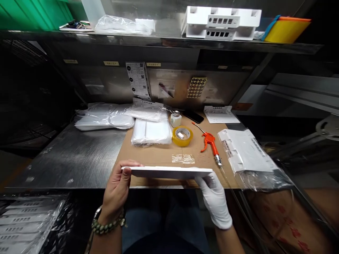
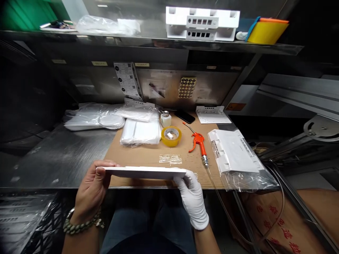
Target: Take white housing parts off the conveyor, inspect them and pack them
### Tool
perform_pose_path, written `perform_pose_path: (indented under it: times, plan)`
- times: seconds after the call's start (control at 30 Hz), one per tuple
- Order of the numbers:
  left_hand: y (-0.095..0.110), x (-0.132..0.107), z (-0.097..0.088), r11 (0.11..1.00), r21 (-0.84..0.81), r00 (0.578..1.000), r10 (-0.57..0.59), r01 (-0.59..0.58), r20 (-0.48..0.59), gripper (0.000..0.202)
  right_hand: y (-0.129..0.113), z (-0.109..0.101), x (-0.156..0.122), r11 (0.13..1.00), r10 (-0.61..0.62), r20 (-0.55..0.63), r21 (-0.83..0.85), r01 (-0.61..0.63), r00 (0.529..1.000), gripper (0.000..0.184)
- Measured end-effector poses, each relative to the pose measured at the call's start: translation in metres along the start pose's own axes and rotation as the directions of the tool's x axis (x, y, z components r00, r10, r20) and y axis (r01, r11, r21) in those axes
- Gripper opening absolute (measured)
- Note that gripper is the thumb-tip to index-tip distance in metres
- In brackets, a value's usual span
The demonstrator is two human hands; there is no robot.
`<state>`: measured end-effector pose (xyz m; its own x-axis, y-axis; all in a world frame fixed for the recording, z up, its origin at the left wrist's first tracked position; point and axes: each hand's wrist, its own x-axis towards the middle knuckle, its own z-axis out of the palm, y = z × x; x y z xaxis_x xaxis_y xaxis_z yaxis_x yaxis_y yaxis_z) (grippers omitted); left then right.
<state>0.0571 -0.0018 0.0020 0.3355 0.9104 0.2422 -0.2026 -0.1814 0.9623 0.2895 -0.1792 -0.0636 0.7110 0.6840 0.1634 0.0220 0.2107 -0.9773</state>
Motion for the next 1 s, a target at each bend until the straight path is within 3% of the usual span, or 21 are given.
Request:
perform_pose_path:
  times: [0.17,0.37,0.57,0.67,0.77,0.83,0.87,0.93,1.0]
  plan:
    - [0.009,-0.007,0.018,0.993,-0.04,0.992,0.115,-0.114,0.043,0.019,0.001,0.0,-0.001,1.0,-0.012,-0.026,-0.008,0.012,1.0,0.023]
    - [0.014,-0.01,0.023,0.972,0.001,0.965,0.233,-0.235,0.124,0.01,0.01,-0.007,-0.002,0.998,0.005,-0.064,-0.055,-0.009,0.998,0.026]
    - [0.014,-0.016,0.02,0.975,-0.024,0.966,0.221,-0.22,0.136,0.006,0.026,-0.011,-0.003,0.999,0.031,-0.105,-0.021,-0.033,0.994,0.036]
    - [0.013,-0.017,0.02,0.982,-0.077,0.981,0.178,-0.171,0.084,0.016,0.023,-0.01,-0.001,0.984,-0.157,-0.072,-0.096,0.15,0.985,0.026]
    - [0.013,-0.012,0.019,0.958,-0.287,0.997,0.0,-0.022,-0.078,0.031,0.012,-0.007,0.005,0.903,-0.41,0.052,-0.121,0.413,0.911,0.02]
    - [0.011,-0.007,0.015,0.838,-0.523,0.947,-0.279,0.158,-0.161,0.036,0.001,-0.004,0.01,0.846,-0.508,0.167,-0.09,0.526,0.845,0.023]
    - [0.009,-0.005,0.01,0.728,-0.631,0.899,-0.425,0.269,-0.107,0.038,-0.005,-0.002,0.014,0.816,-0.543,0.23,-0.084,0.572,0.808,0.027]
    - [0.003,0.0,-0.004,0.484,-0.739,0.819,-0.551,0.469,0.159,0.046,-0.017,0.005,0.028,0.74,-0.595,0.381,-0.084,0.668,0.708,0.033]
    - [-0.004,0.005,-0.021,0.327,-0.716,0.769,-0.443,0.617,0.461,0.049,-0.026,0.015,0.053,0.667,-0.574,0.548,-0.118,0.736,0.608,0.033]
